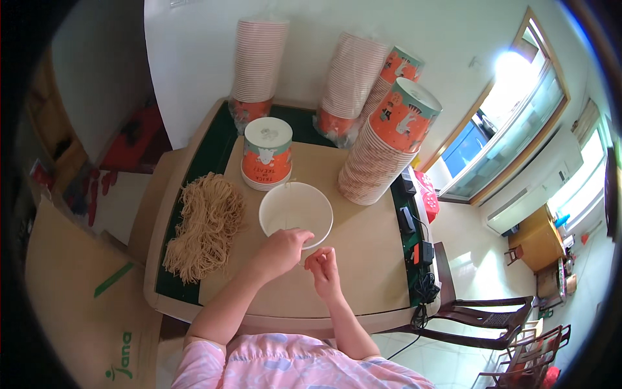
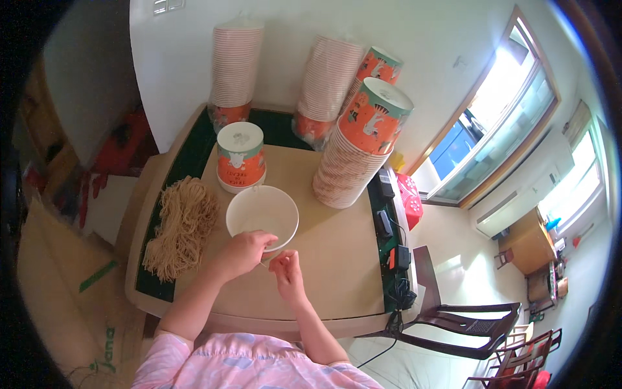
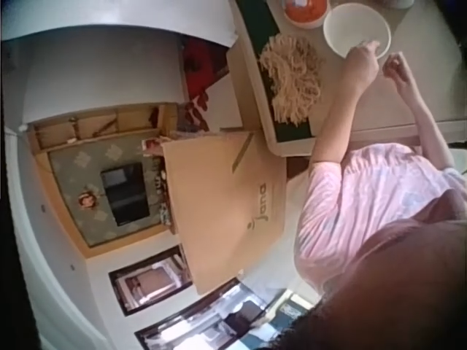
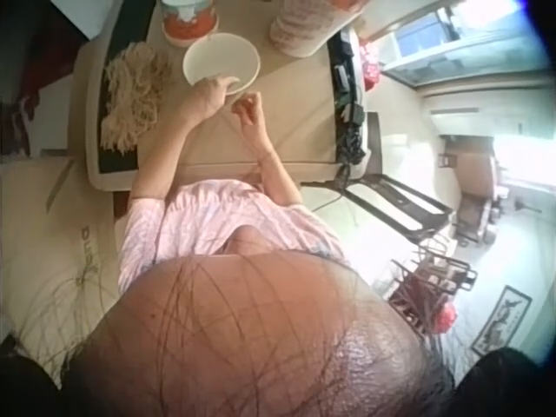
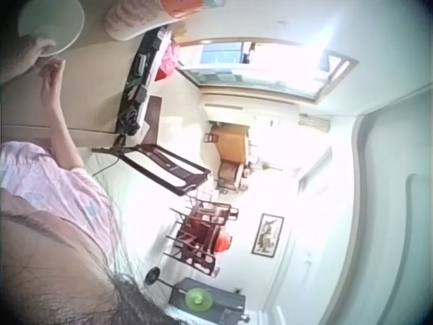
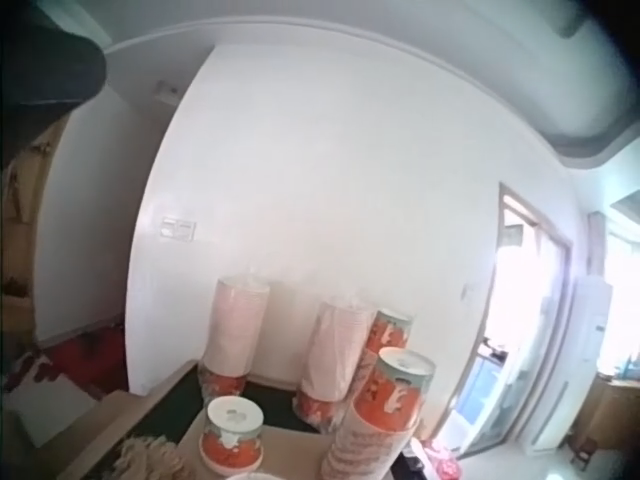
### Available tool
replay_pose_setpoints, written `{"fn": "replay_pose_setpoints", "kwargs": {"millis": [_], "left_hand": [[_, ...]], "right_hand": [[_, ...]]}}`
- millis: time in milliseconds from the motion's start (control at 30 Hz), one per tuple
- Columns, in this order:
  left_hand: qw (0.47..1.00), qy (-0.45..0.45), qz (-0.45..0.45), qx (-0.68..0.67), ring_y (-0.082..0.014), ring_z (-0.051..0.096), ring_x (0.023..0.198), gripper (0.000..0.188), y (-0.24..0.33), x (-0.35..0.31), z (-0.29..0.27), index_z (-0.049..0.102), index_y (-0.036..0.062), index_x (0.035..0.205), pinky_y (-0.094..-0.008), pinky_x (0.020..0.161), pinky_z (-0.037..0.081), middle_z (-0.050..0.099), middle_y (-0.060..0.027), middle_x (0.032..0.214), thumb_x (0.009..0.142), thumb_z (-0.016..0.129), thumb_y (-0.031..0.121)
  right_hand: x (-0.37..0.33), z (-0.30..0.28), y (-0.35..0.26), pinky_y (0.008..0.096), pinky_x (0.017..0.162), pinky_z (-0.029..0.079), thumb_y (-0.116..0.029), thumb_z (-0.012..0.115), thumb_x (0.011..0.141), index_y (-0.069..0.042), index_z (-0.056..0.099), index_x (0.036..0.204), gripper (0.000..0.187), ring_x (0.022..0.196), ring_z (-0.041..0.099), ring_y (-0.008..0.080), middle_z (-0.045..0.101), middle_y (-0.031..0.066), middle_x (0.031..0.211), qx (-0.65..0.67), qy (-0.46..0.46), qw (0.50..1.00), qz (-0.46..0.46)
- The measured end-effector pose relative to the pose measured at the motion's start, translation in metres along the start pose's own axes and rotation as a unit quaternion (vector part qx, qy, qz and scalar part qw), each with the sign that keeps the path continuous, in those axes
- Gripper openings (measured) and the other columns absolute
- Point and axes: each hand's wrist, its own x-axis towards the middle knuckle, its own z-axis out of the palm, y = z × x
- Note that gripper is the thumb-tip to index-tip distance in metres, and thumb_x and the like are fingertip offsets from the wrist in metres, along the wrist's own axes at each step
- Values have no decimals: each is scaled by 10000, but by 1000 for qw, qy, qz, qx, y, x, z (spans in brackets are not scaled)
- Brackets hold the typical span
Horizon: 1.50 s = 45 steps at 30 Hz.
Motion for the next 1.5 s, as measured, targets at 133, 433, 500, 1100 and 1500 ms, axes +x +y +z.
{"fn": "replay_pose_setpoints", "kwargs": {"millis": [133,433,500,1100,1500], "left_hand": [[1000,3,13,12,-331,646,884,196,-2,0,3,658,-9,1022,-393,765,518,665,-177,955,855,564,32],[996,-39,72,18,-290,642,843,185,25,-16,-16,673,9,1003,-371,749,521,656,-143,899,828,642,62],[999,-30,43,-1,-290,645,834,167,32,-18,-19,674,6,982,-372,743,522,657,-142,895,829,644,66],[996,62,-22,-67,-286,655,791,64,15,-16,-2,663,11,866,-368,687,513,672,-137,856,825,631,49],[997,18,58,43,-312,654,831,154,-15,9,2,691,33,946,-415,768,515,688,-141,869,838,587,70]], "right_hand": [[1,-3,5,265,726,446,82,420,946,-65,353,1024,180,760,523,134,518,54,815,10,-9,1000,-3],[-3,-5,-19,270,712,449,83,456,937,-83,347,1041,224,775,525,139,536,59,841,86,-54,995,4],[-4,-5,-24,243,687,440,98,450,925,-71,343,1182,325,748,519,115,554,58,855,22,-59,998,18],[-5,1,-29,195,547,389,-73,611,931,-37,584,881,67,602,484,48,540,-26,724,-54,71,991,103],[-2,-11,-12,264,709,464,-108,579,941,-55,549,883,84,723,541,89,570,1,793,175,-56,967,175]]}}
